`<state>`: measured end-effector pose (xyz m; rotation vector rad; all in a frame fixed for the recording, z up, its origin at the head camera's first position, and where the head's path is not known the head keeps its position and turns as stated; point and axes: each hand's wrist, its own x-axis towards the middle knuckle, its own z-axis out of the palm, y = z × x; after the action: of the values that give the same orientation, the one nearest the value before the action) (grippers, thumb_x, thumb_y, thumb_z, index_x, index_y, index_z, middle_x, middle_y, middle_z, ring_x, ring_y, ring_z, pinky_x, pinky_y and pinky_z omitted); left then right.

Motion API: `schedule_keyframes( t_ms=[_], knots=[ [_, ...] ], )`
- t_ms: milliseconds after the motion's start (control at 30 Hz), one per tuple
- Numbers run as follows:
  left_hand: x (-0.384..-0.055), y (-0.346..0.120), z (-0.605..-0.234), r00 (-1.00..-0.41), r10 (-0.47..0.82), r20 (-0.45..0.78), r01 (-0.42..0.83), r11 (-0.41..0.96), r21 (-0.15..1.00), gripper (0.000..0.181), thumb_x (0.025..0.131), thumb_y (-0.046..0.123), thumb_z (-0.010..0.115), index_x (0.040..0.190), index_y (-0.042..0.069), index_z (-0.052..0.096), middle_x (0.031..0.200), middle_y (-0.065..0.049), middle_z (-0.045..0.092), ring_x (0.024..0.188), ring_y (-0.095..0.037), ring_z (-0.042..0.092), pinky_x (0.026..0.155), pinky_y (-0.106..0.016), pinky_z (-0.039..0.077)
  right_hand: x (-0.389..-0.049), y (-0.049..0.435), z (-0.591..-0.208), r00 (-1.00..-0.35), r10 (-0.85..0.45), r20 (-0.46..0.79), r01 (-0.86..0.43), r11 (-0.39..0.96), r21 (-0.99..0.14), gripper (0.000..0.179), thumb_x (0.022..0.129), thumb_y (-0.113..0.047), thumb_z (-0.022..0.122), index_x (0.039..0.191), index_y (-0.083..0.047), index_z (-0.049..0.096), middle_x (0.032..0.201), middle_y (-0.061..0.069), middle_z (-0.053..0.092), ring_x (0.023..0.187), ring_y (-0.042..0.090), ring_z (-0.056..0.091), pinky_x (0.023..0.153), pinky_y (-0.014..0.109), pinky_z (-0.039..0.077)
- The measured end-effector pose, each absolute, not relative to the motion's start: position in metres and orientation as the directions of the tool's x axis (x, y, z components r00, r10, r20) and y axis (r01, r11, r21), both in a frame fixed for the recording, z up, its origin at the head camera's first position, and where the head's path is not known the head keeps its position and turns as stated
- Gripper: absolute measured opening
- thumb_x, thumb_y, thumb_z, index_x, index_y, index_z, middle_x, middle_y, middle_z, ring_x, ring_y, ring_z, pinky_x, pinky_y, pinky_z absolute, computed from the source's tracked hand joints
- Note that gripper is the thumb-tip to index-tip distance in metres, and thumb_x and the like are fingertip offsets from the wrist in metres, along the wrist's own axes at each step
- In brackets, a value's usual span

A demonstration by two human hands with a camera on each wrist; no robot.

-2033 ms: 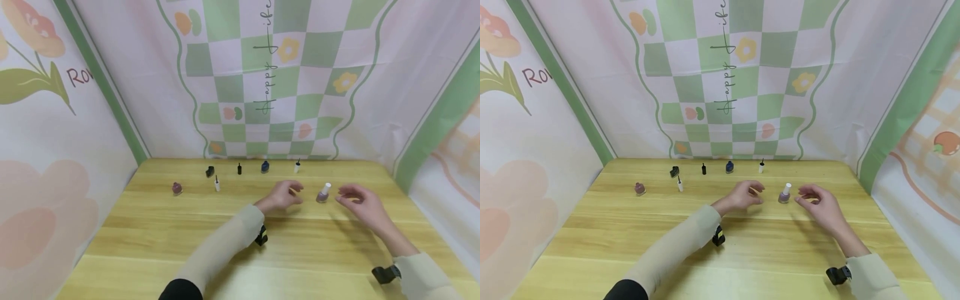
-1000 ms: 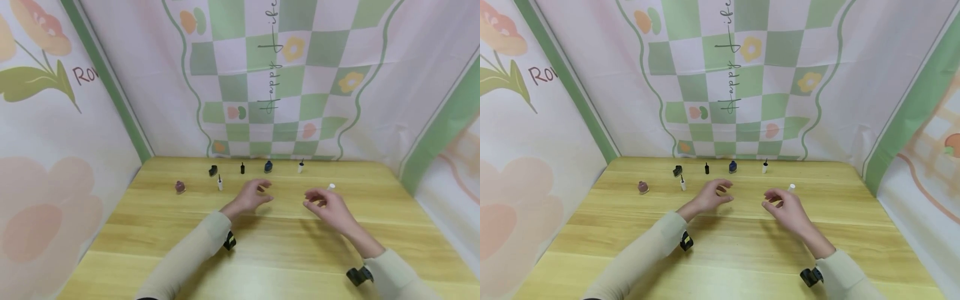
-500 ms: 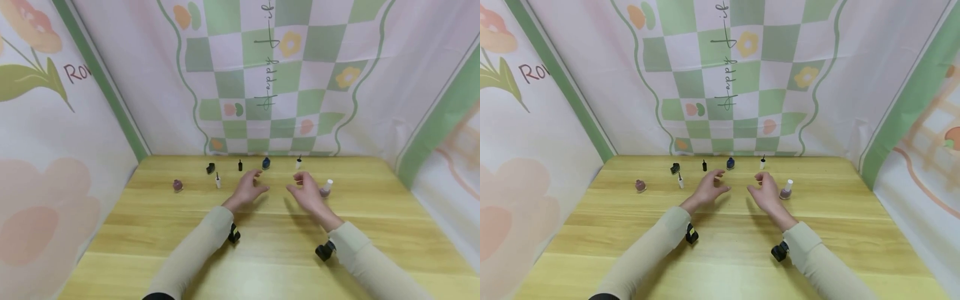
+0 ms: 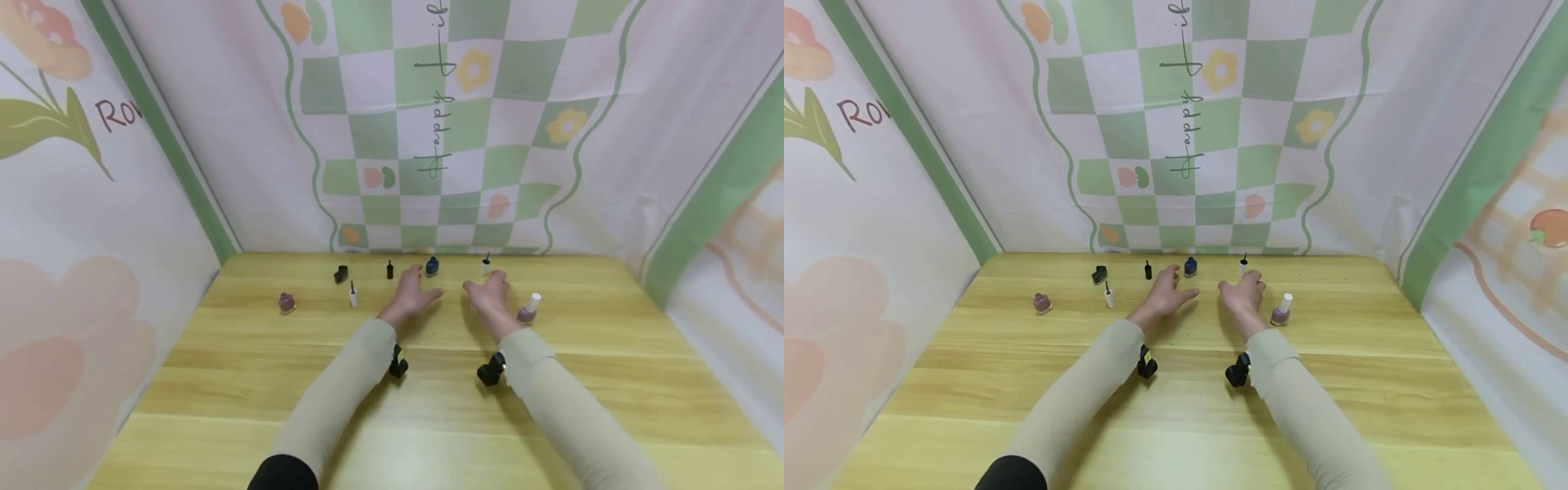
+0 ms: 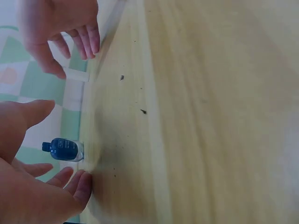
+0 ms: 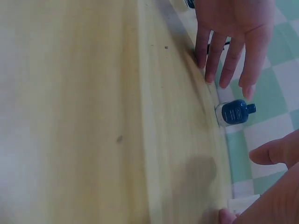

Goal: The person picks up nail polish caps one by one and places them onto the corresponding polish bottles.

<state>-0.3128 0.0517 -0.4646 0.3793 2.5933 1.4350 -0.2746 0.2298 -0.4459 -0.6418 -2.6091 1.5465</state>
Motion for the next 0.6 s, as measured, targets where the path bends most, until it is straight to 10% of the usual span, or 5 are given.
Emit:
schedule_keyframes(
  t_ms=[233,600],
  knots=[
    [-0.323,0.061,-0.468,-0.968,0.239,-0.076,0.069,0.546,0.835,0.084,0.096,0.033,0.073,0.16,0.004,0.027,0.163,-0.022,0.029,0.147,-0.039,0.034,0.119,-0.05,0.034,-0.288,0.227,-0.45,-0.87,0.439,-0.223,0.357,0.249,-0.9,0.089,0.097,-0.022,0.067,0.161,-0.002,0.008,0.164,0.032,0.009,0.149,0.049,0.023,0.122,0.057,0.025],
    [-0.337,0.07,-0.471,-0.972,0.227,-0.059,0.085,0.575,0.814,0.067,0.102,0.027,0.063,0.156,0.0,0.033,0.159,-0.023,0.035,0.146,-0.039,0.036,0.121,-0.047,0.032,-0.31,0.232,-0.46,-0.839,0.523,-0.151,0.244,0.114,-0.963,0.074,0.093,-0.006,0.07,0.156,-0.005,0.032,0.153,0.025,0.039,0.136,0.04,0.045,0.114,0.046,0.042]
  ],
)
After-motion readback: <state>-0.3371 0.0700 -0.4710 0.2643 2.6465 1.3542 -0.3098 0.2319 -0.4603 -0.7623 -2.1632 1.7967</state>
